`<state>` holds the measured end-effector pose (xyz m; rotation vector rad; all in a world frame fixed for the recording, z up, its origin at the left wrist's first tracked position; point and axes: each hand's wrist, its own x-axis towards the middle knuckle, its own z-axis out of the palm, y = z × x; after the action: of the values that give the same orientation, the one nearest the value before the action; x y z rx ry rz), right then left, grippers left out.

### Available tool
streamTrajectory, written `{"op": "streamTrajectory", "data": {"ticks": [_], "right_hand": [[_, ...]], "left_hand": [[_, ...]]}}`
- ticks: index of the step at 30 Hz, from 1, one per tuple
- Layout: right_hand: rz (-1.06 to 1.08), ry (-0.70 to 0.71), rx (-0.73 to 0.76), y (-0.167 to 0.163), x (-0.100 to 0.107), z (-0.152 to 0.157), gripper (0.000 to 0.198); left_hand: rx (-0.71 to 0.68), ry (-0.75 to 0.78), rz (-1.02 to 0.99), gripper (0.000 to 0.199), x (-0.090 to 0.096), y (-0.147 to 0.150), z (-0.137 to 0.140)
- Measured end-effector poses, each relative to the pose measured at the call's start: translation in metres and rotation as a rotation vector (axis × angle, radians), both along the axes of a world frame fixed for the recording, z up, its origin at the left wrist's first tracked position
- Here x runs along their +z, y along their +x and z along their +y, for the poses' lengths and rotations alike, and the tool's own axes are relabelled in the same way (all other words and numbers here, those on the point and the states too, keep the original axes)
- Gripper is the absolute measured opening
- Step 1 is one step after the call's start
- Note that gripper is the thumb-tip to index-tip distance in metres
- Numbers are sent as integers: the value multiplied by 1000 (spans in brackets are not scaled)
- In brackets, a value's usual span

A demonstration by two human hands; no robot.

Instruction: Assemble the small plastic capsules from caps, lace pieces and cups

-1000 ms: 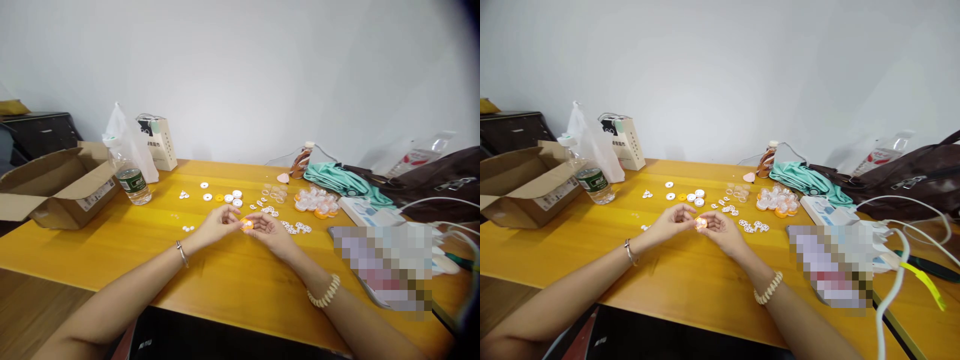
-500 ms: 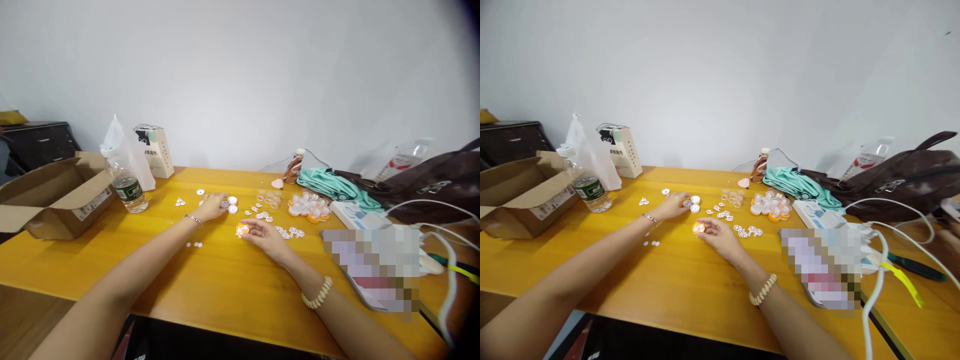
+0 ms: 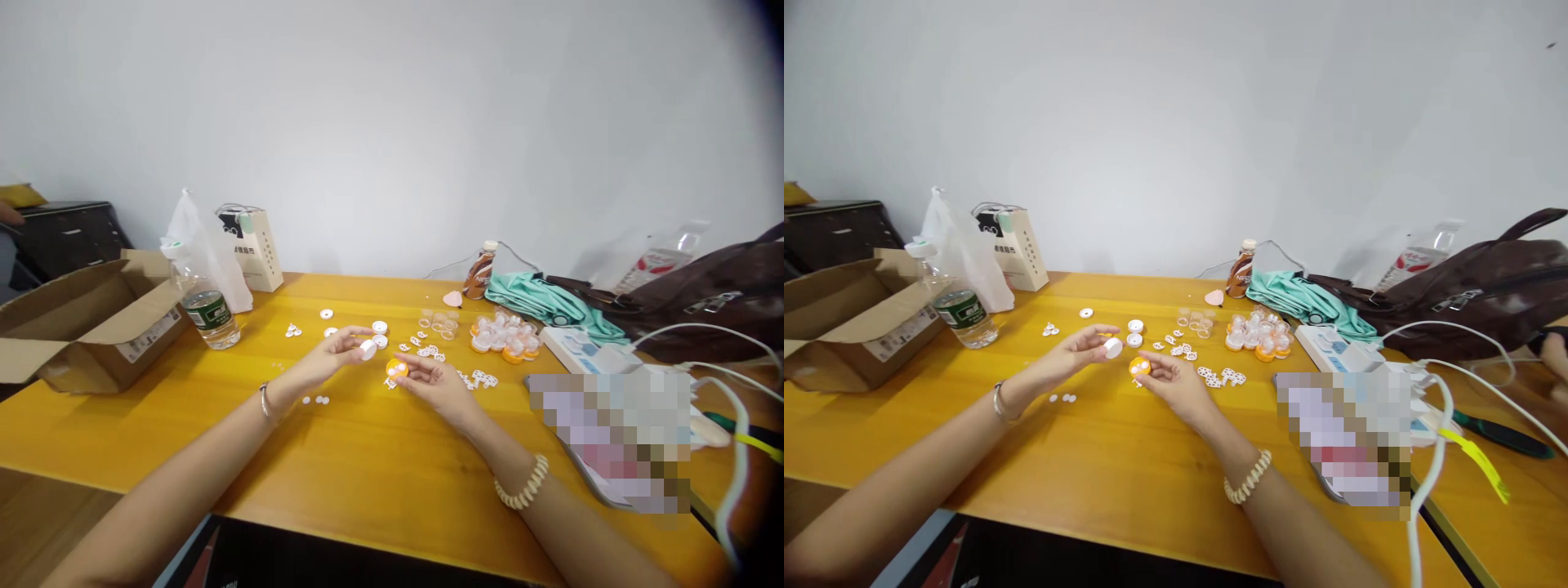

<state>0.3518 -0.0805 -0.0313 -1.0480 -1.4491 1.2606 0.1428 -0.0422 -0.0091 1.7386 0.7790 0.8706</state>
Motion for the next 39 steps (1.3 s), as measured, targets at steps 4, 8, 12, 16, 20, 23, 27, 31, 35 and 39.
{"op": "streamTrajectory", "data": {"ticks": [4,8,12,16,20,23,27,31,35,39], "right_hand": [[-18,13,-14,0,-1,1,41],[-13,24,-37,-1,-4,3,37],[-11,61,-31,-2,-7,3,34],[-51,119,-18,-2,-11,4,33],[-90,175,-20,-1,-16,6,33],[-120,195,-23,-1,-17,6,33],[-142,213,-26,-2,-17,5,32],[-141,215,-34,-4,-17,4,31],[-114,195,-22,-6,-18,3,36],[-57,152,4,-8,-21,3,40]], "left_hand": [[-29,-109,-107,37,-6,6,-14],[-14,-64,-84,33,-8,13,-16],[5,12,-49,31,-9,17,-18],[-16,51,-32,29,-12,19,-19],[-24,44,-18,28,-13,20,-18],[-13,57,-4,28,-13,20,-19],[7,79,27,28,-14,21,-21],[54,127,83,28,-14,25,-26],[125,194,144,25,-14,28,-31],[156,214,164,24,-14,29,-33]]}}
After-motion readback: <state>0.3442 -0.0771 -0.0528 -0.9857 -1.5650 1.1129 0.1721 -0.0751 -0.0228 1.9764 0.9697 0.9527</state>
